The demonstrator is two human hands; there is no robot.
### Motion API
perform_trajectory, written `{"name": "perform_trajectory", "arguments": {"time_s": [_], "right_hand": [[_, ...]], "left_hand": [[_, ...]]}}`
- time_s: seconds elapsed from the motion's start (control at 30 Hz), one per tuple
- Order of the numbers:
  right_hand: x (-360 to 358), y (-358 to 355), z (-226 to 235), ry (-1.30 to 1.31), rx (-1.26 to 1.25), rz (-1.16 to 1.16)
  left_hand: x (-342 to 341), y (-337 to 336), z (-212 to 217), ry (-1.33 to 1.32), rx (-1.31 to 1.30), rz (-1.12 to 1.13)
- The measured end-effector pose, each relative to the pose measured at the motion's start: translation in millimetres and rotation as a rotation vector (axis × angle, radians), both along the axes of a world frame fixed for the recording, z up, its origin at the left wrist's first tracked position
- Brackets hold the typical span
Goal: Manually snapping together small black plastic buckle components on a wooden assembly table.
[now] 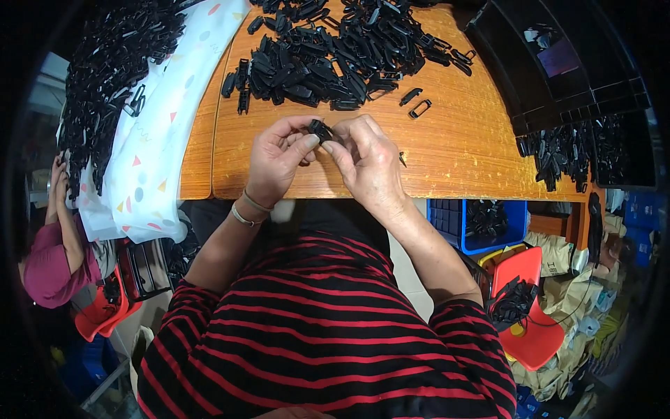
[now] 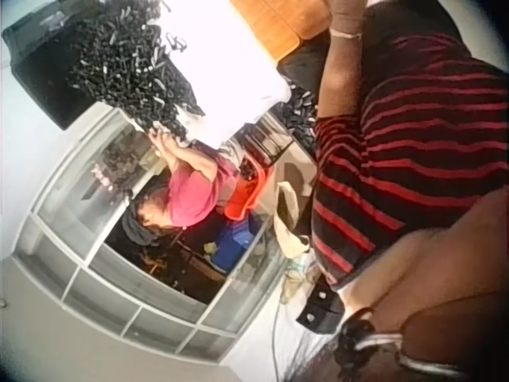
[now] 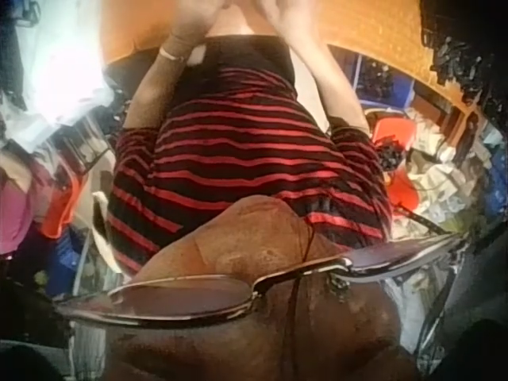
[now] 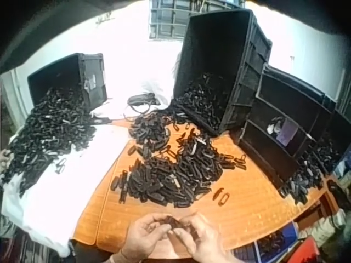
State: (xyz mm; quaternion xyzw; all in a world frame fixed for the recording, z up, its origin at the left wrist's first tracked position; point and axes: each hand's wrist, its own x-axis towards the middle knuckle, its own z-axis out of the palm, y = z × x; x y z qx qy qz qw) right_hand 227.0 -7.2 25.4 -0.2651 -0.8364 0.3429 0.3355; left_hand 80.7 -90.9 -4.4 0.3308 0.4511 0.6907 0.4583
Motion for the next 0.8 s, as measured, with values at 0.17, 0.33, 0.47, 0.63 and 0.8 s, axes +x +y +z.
{"name": "perform_trajectory", "arguments": {"time_s": [0.17,0.33,0.47,0.63,0.8], "right_hand": [[-5,-6,-1,0.048,0.127,0.013],[-12,-21,-10,0.081,0.164,-0.047],[-16,-33,-16,0.085,0.023,0.01],[-24,-52,-20,0.106,-0.139,0.097],[-22,-44,-21,-0.034,-0.161,0.374]], "left_hand": [[4,-8,-3,0.061,0.035,0.024],[12,-19,10,0.057,-0.028,0.044],[10,-27,18,0.284,0.006,0.038],[9,-38,24,0.059,-0.003,0.002],[-20,-78,41,0.378,-0.324,-0.01]]}}
